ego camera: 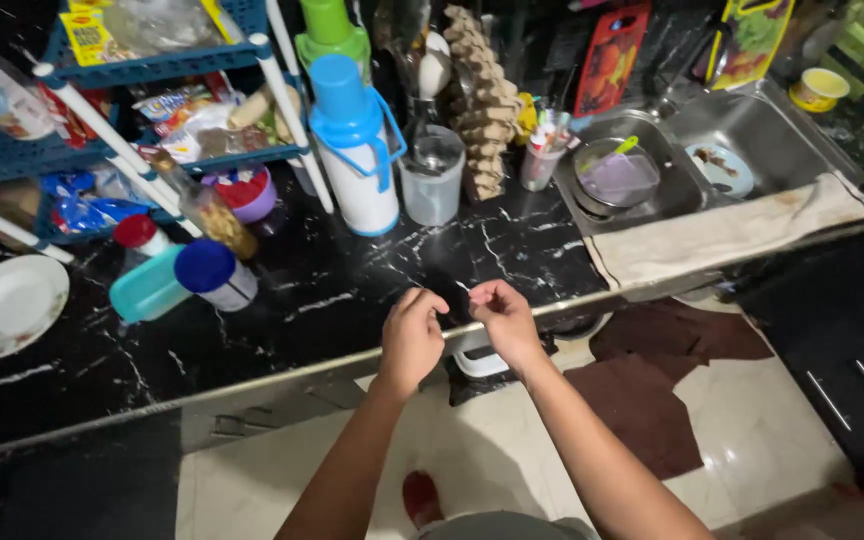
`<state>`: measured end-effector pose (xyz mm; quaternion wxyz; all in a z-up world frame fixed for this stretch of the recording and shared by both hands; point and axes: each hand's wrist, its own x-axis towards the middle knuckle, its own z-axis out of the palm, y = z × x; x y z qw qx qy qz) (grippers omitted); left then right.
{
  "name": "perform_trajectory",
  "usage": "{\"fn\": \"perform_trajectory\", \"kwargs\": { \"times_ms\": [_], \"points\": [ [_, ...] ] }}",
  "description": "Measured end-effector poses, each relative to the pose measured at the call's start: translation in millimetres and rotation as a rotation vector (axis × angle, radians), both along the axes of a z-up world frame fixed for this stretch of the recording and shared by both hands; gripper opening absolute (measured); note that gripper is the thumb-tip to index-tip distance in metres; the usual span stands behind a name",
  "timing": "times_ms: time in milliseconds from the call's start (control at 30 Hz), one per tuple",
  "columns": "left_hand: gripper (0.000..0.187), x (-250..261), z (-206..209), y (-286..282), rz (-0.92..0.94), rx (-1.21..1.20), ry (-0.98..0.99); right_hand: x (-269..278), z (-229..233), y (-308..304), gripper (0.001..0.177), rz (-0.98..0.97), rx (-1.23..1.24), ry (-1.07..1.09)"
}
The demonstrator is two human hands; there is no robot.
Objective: The person walks to the kitchen, picks up a ladle, and places it on the dining table. The person then returns to the kitchen, retrieves another ladle, and sets it on the dining table.
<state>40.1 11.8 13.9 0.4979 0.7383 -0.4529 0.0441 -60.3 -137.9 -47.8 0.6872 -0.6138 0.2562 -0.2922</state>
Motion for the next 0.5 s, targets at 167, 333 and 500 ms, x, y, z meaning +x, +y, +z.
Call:
{"fn": "perform_trajectory", "kwargs": {
  "times_ms": [167,333,500],
  "points": [
    [0.02,32,8,2,0.012,-0.009,0.02,31,10,4,0.017,-0.019,-0.021,0.054],
    [0.022,56,5,-9,0.046,0.013,0.022,57,7,-10,0.017,-0.01,0.0,0.064],
    [0.025,77,-1,-32,0.078,0.013,-0.018,84,-4,-38,0.016,0.046,-0.028,0.033]
  ]
}}
